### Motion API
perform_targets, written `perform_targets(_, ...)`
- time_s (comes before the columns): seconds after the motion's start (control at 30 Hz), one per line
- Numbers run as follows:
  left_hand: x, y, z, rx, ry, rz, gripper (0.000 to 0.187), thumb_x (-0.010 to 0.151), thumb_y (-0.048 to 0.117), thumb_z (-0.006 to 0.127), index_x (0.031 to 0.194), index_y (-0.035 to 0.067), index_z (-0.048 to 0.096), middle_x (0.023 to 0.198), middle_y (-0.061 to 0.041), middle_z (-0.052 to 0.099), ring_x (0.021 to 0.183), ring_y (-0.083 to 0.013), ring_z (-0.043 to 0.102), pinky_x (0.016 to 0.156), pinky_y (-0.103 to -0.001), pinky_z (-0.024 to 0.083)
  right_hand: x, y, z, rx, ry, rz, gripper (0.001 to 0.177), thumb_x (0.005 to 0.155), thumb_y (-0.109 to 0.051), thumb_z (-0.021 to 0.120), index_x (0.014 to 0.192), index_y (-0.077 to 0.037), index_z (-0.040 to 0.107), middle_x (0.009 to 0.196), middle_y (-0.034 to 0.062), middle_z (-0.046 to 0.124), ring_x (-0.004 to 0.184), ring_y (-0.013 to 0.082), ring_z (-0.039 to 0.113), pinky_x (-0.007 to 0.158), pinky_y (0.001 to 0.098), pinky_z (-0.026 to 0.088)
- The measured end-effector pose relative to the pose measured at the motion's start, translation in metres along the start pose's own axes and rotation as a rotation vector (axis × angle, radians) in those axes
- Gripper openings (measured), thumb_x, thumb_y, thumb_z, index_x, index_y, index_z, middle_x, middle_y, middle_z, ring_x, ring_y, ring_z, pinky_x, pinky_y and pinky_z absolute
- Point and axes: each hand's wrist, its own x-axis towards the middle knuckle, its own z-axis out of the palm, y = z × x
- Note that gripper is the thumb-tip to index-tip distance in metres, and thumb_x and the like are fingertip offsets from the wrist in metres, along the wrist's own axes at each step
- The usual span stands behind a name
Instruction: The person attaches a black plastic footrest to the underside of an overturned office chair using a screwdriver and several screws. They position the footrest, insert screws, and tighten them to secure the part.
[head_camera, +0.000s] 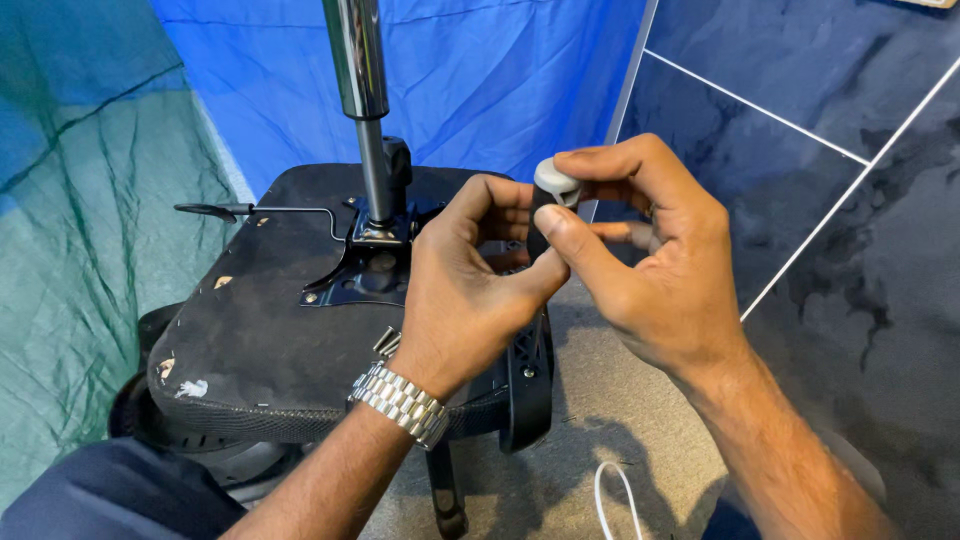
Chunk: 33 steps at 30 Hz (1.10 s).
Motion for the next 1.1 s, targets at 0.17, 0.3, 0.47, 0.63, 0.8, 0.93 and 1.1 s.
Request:
perform_targets(0.17, -0.007, -0.003, 0.004, 0.074, 0.053, 0.049, 0.039, 0.082, 0.014, 0.084, 0.111, 0.004, 0.060, 0.092, 0.002, 0.064, 0.081, -0.0033, 0.061, 0.069, -0.019, 0.057, 0.001, -0.003, -0.007, -0.042, -0.022, 0.029, 0.017, 0.098, -0.001, 0.073, 0.112, -0.003, 0.065, 0.116, 0.0090, 0.073, 0.106, 0.0130, 0.074, 0.085, 0.0236, 0.067)
perform_targets(0.3, -0.007, -0.004, 0.008, 0.175, 0.095, 0.044, 0.039, 0.079, 0.015, 0.088, 0.103, 0.006, 0.058, 0.086, 0.002, 0.063, 0.075, -0.0032, 0.061, 0.065, -0.019, 0.056, 0.001, 0.001, -0.006, -0.056, 0.003, -0.067, 0.017, 0.100, -0.002, 0.076, 0.113, -0.001, 0.065, 0.114, 0.0093, 0.072, 0.105, 0.0126, 0.073, 0.087, 0.0236, 0.065)
perform_targets(0.47, -0.005, -0.002, 0.010, 0.227, 0.166, 0.064, 0.041, 0.077, 0.018, 0.089, 0.096, 0.007, 0.055, 0.082, 0.003, 0.062, 0.071, -0.0024, 0.061, 0.062, -0.020, 0.057, 0.003, 0.003, -0.008, -0.048, -0.039, 0.018, 0.017, 0.097, -0.002, 0.072, 0.113, -0.002, 0.066, 0.114, 0.0089, 0.073, 0.105, 0.0115, 0.073, 0.086, 0.0256, 0.064)
perform_targets(0.63, -0.006, 0.002, 0.017, 0.281, 0.242, -0.044, 0.044, 0.074, 0.022, 0.092, 0.089, 0.007, 0.053, 0.072, 0.002, 0.058, 0.061, -0.0041, 0.057, 0.051, -0.021, 0.053, 0.004, 0.010, -0.014, 0.056, -0.122, -0.068, 0.020, 0.103, 0.003, 0.066, 0.123, -0.001, 0.063, 0.118, 0.0122, 0.074, 0.109, 0.0157, 0.073, 0.096, 0.0291, 0.064)
perform_targets(0.8, -0.006, 0.001, 0.022, 0.219, 0.220, 0.085, 0.041, 0.078, 0.021, 0.091, 0.092, 0.007, 0.055, 0.078, 0.000, 0.060, 0.069, -0.0053, 0.059, 0.057, -0.021, 0.055, 0.003, 0.020, -0.022, 0.134, -0.128, -0.072, 0.020, 0.104, 0.003, 0.064, 0.123, -0.002, 0.060, 0.122, 0.0127, 0.073, 0.114, 0.0159, 0.073, 0.097, 0.0291, 0.064)
perform_targets(0.93, -0.009, -0.001, 0.021, 0.171, 0.189, 0.071, 0.039, 0.079, 0.020, 0.088, 0.097, 0.005, 0.056, 0.085, -0.002, 0.065, 0.073, -0.0059, 0.065, 0.060, -0.022, 0.059, 0.000, 0.024, -0.022, 0.095, -0.096, -0.090, 0.018, 0.104, 0.002, 0.070, 0.120, -0.001, 0.061, 0.119, 0.0135, 0.073, 0.108, 0.0145, 0.072, 0.096, 0.0280, 0.063)
perform_targets(1.1, -0.016, 0.002, 0.024, 0.172, 0.156, 0.105, 0.037, 0.084, 0.017, 0.083, 0.110, 0.003, 0.061, 0.096, -0.003, 0.070, 0.081, -0.0068, 0.070, 0.068, -0.024, 0.060, -0.004, 0.023, -0.016, -0.038, 0.016, -0.108, 0.024, 0.102, -0.002, 0.079, 0.118, -0.002, 0.061, 0.115, 0.0107, 0.072, 0.104, 0.0125, 0.073, 0.094, 0.0267, 0.066)
